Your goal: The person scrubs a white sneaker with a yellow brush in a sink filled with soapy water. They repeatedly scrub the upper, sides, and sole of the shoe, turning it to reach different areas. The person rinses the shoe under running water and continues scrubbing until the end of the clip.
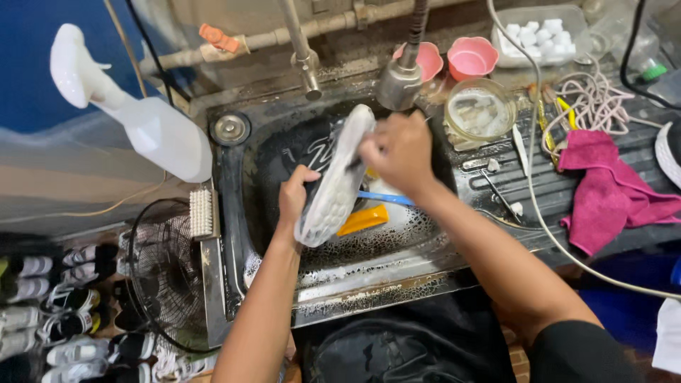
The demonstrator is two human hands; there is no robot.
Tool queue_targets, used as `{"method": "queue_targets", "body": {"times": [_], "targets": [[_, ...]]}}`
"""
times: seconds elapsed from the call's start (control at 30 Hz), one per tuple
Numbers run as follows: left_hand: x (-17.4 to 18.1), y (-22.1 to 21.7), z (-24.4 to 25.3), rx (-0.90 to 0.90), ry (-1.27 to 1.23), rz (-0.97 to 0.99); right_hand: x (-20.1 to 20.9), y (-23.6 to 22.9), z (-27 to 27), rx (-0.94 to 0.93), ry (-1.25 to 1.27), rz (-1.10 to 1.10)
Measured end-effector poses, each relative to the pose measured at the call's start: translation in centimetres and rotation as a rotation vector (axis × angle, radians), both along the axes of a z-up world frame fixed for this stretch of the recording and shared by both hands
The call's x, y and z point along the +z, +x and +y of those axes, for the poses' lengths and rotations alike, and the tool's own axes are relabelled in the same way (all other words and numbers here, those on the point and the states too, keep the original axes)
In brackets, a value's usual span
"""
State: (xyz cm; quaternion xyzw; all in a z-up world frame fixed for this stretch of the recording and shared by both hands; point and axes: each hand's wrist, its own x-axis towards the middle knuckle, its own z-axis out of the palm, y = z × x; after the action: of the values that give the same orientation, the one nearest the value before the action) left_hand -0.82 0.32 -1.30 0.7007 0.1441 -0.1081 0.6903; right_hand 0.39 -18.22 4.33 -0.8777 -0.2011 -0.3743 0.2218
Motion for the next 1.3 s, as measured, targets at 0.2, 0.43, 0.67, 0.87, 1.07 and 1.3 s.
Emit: {"method": "queue_targets", "body": {"times": [0.2, 0.43, 0.67, 0.87, 1.07, 1.3], "targets": [[-6.8, 3.4, 1.5, -0.075, 0.014, -0.338, 0.9, 1.4, -1.3, -0.085, 0.113, 0.031], [-1.1, 1.4, 0.0, -0.045, 0.012, -0.458, 0.8, 0.6, 0.2, 0.06, -0.143, 0.053], [0.3, 1.1, -0.2, 0.068, 0.158, -0.297, -0.5, 0.4, 1.9, 0.288, -0.154, 0.038], [1.1, 0.9, -0.3, 0.135, 0.104, -0.246, 0.0, -0.4, 2.2, 0.264, -0.192, 0.036], [0.5, 0.7, -0.2, 0.167, 0.251, -0.206, 0.0, 0.2, 1.7, 0.236, -0.222, -0.032], [4.3, 0.1, 0.0, 0.263, 0.316, -0.065, -0.6, -2.0, 5.3, 0.271, -0.235, -0.113]]}}
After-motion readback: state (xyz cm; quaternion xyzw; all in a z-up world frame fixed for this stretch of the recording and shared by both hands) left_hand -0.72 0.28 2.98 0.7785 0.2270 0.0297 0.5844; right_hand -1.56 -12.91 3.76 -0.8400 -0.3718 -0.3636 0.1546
